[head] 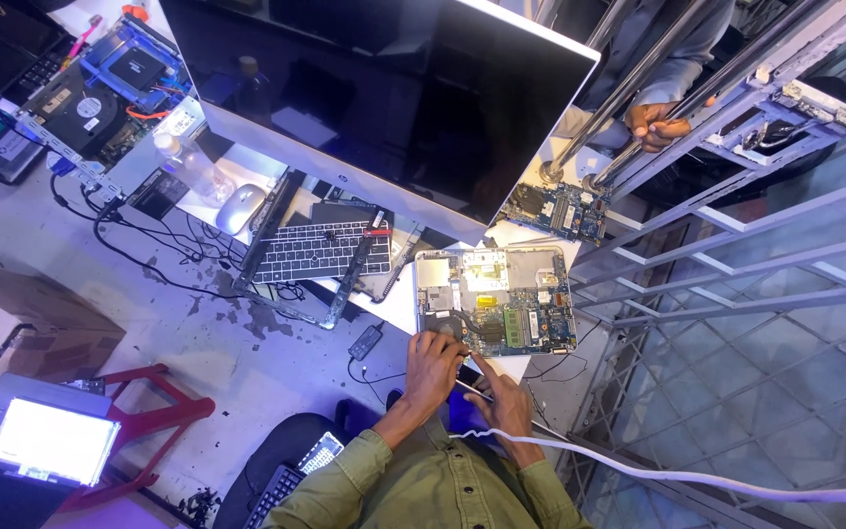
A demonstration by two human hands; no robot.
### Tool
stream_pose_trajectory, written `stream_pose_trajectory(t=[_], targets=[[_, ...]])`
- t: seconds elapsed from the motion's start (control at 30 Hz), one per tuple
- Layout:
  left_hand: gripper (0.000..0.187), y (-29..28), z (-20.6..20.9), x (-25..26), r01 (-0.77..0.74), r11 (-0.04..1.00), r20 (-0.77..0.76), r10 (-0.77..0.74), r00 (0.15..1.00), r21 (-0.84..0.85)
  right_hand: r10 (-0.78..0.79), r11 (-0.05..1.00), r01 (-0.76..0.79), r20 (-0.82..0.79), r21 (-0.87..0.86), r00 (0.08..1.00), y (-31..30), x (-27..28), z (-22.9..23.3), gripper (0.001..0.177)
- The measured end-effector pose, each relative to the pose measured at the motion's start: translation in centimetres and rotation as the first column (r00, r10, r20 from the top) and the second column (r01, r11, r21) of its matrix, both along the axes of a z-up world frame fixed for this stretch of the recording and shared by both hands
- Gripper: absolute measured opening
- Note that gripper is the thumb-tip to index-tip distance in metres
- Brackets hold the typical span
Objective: Disassembling a laptop to access and inspect the motherboard and internal components.
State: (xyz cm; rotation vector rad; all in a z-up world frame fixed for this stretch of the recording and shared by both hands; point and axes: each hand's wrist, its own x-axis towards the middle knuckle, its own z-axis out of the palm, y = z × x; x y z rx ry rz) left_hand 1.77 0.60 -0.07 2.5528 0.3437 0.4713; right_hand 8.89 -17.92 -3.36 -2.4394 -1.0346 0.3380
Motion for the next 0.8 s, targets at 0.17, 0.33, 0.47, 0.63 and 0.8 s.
stream_pose_trajectory(t=[0.17,0.33,0.47,0.63,0.8], targets=[[0.018,0.1,-0.3,0.0,0.001,1.0,-0.034,-0.001,0.999,0.002,-0.007,1.0,0.005,-0.066,-0.027,0.998,0.2,0.0,1.0,0.079],[0.015,0.4,-0.3,0.1,0.005,1.0,0.017,-0.005,1.0,-0.017,-0.017,0.998,0.014,-0.048,-0.054,0.999,0.1,0.1,0.4,0.081],[0.016,0.4,0.1,0.0,0.006,1.0,0.04,-0.005,0.999,-0.023,0.013,1.0,-0.013,-0.015,-0.022,1.0,-0.2,0.1,0.0,0.079],[0.016,0.4,-0.6,0.0,0.001,1.0,0.036,0.0,0.999,-0.011,0.027,0.999,-0.028,-0.027,-0.045,0.999,0.1,0.2,0.0,0.082],[0.018,0.5,-0.5,-0.2,0.025,0.999,0.048,-0.023,0.999,-0.033,0.059,0.996,-0.058,0.004,-0.066,0.998,-0.2,-0.1,-0.7,0.083]])
